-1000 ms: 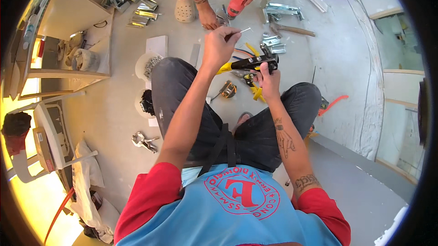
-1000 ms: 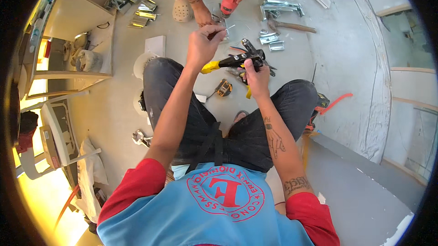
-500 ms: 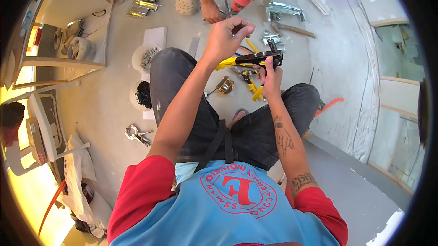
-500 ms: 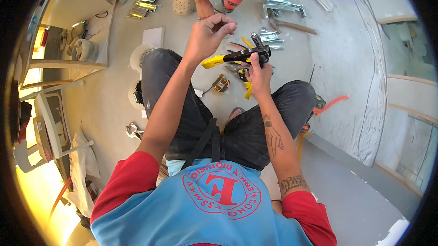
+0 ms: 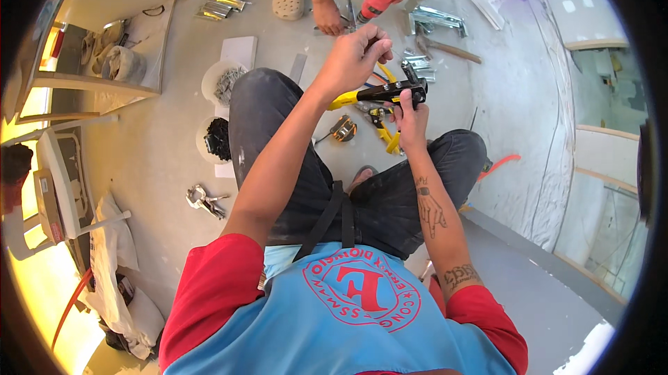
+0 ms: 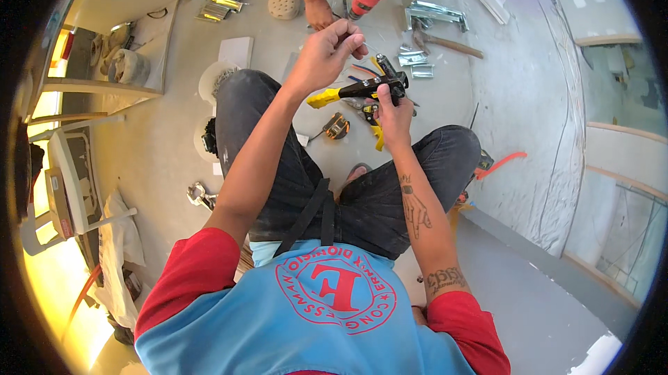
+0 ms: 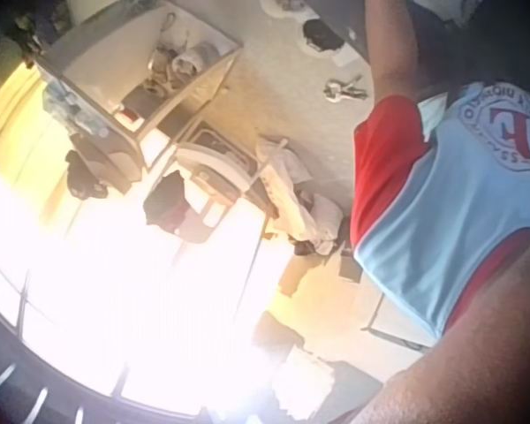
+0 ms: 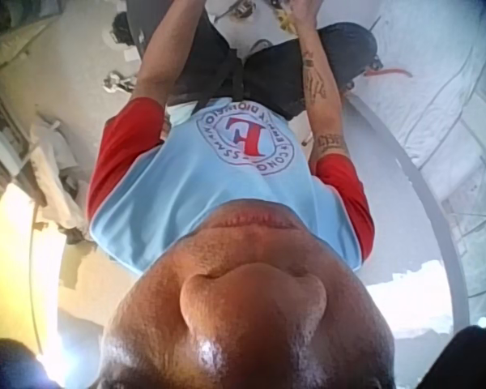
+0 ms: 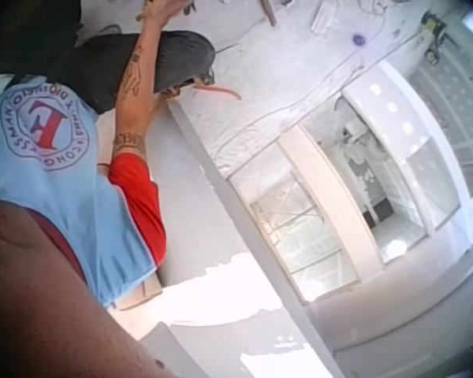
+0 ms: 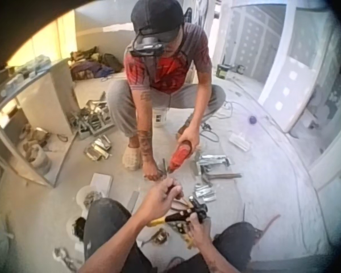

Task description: The recorder and another person are seen sorting and preparing metal brackets and using a crimping tool on construction components.

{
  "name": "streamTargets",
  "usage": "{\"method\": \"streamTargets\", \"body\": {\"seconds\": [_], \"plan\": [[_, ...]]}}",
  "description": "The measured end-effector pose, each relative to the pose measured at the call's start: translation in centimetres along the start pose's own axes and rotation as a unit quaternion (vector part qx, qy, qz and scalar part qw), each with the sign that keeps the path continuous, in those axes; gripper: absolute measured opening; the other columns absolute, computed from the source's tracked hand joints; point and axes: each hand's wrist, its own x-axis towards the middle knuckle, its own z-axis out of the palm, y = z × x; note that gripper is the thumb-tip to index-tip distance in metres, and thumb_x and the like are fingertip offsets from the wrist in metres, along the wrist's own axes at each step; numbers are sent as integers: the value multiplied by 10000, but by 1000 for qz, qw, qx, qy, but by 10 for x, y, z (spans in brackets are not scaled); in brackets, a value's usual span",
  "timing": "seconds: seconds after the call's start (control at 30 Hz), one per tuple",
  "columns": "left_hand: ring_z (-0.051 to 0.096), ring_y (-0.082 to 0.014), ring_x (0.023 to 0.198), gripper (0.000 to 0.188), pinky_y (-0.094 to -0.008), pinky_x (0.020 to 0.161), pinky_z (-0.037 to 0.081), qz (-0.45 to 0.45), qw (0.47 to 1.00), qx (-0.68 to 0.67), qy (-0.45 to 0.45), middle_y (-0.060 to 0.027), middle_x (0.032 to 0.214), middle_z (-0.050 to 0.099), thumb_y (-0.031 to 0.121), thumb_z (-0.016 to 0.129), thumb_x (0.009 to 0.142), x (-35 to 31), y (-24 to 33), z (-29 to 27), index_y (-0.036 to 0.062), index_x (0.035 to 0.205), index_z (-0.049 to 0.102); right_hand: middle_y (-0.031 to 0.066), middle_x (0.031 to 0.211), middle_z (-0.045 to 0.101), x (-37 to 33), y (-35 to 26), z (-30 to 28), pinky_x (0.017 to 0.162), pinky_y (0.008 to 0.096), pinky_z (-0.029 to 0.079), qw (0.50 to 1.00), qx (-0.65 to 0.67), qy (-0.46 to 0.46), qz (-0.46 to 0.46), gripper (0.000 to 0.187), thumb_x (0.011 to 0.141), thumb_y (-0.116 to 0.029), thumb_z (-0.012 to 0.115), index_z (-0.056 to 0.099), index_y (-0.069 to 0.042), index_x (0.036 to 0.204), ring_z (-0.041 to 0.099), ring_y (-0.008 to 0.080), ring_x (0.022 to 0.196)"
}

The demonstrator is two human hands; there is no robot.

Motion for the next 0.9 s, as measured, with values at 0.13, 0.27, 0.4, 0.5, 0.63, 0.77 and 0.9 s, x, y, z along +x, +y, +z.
{"method": "streamTargets", "body": {"seconds": [0.13,0.27,0.4,0.5,0.63,0.77,0.9], "plan": [[588,-101,742,158,-264,705,485,5,1000,-11,-6,-30,782,619,143,531,956,1,-4,-2,-7,910,549,-12,511,477,1,0,2,441,234,350,1000,6,0,3,566,872,-517,595,637,43,800,340,48,403],[579,-98,726,172,-268,689,482,15,1000,21,-13,-33,771,621,147,555,941,2,2,-4,-17,892,574,37,610,598,8,9,-9,413,207,361,999,6,-30,19,460,848,-464,657,628,-6,865,460,47,446],[579,-102,712,192,-269,668,481,47,987,139,-58,-35,749,625,158,584,925,-2,9,-9,-26,881,610,48,631,619,8,12,-7,416,207,361,998,-53,-35,5,450,845,-454,665,634,-5,869,467,50,451],[581,-89,690,208,-251,641,478,-17,996,67,-53,-27,737,632,181,626,902,-4,3,-6,-24,867,638,55,652,632,7,14,-6,419,209,364,998,-58,-30,11,443,844,-445,671,636,-4,875,476,53,456],[583,-63,676,227,-214,617,473,-74,994,-78,-36,-13,746,636,208,695,857,-4,-2,9,-14,848,644,1,582,554,6,15,-7,421,212,363,999,18,-29,7,460,852,-462,654,631,-3,857,464,50,452],[592,-61,680,249,-204,608,474,-82,990,-109,-20,-13,748,640,221,730,829,-8,-7,17,-14,843,649,7,512,494,0,6,-1,447,243,373,999,26,-23,4,589,874,-523,589,625,64,860,358,57,397],[597,-76,668,269,-228,617,486,-91,993,-76,-4,-28,754,651,229,723,834,-5,-3,18,-35,836,669,11,506,488,2,9,-7,449,248,370,1000,-16,-24,12,583,883,-515,581,623,66,844,347,59,396]]}}
